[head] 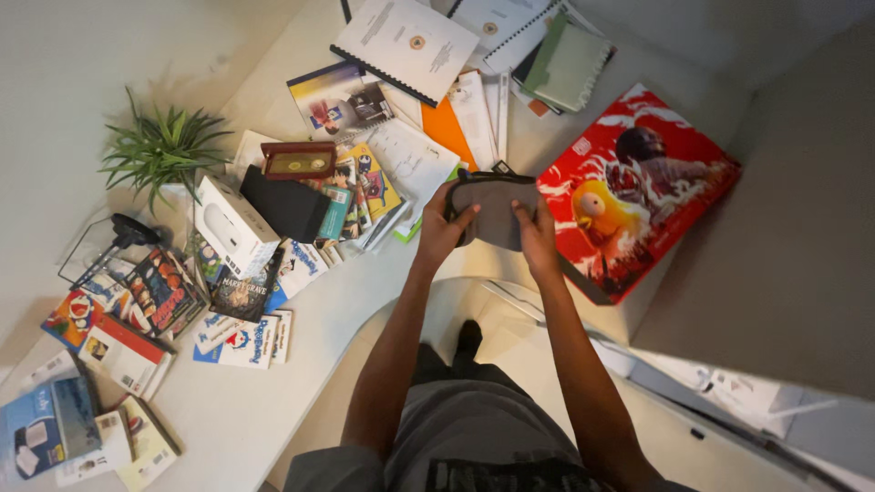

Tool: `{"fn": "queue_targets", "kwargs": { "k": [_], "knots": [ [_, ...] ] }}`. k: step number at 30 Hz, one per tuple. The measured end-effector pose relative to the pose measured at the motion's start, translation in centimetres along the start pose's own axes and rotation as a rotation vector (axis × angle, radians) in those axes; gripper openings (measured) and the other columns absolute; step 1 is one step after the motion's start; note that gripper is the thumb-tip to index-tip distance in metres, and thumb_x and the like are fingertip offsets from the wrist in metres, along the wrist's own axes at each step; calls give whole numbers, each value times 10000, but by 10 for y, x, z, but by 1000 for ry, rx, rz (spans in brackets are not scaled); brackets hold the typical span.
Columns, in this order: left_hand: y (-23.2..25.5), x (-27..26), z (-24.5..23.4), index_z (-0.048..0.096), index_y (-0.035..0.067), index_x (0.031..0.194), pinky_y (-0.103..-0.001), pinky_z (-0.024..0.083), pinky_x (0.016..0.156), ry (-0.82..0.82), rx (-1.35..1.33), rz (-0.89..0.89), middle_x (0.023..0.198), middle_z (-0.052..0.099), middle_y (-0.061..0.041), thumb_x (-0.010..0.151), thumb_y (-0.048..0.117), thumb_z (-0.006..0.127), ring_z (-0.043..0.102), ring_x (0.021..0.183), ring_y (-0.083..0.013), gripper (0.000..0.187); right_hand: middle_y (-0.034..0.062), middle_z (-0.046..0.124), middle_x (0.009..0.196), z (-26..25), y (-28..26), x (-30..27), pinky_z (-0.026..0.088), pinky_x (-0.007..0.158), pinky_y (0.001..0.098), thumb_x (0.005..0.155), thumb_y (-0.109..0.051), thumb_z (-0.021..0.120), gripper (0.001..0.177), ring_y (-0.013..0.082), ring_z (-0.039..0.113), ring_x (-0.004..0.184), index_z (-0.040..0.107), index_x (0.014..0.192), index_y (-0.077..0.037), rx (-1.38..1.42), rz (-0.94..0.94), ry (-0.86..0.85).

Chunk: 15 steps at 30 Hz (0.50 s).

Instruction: The person uses a dark cloth to wipe the surfaces of several documents and a green notebook on a white table. They handle the items one by one, wiping the covers and occasionally flipping them over to clean the other side. The person moves the items around the table to access different areas and continues the wiping motion across the surfaces.

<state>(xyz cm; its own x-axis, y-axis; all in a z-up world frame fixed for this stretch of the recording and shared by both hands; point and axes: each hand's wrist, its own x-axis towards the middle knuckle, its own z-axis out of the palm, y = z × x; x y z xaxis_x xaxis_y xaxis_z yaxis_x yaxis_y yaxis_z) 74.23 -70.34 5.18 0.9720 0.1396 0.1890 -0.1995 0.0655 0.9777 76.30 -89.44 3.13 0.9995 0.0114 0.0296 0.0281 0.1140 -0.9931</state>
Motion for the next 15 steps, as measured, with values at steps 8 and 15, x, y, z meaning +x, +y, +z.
{"fn": "queue_targets", "kwargs": {
  "k": [8,15],
  "knots": [
    [0,35,-21,619,-21,1273,-270,532,898,136,-25,-7,1080,715,-71,951,26,721,641,996,-110,340,85,663,1230,25,31,56,483,1016,299,1044,-96,611,326,156,615,1149,533,1352,-19,25,-51,-158],
    [-25,86,-63,584,7,1248,-269,528,867,288,113,16,1039,703,-69,987,85,662,632,956,-121,283,83,664,1245,67,52,122,486,1007,294,1027,-70,590,438,156,615,1149,476,1449,-31,130,-31,-280]
  ]
}}
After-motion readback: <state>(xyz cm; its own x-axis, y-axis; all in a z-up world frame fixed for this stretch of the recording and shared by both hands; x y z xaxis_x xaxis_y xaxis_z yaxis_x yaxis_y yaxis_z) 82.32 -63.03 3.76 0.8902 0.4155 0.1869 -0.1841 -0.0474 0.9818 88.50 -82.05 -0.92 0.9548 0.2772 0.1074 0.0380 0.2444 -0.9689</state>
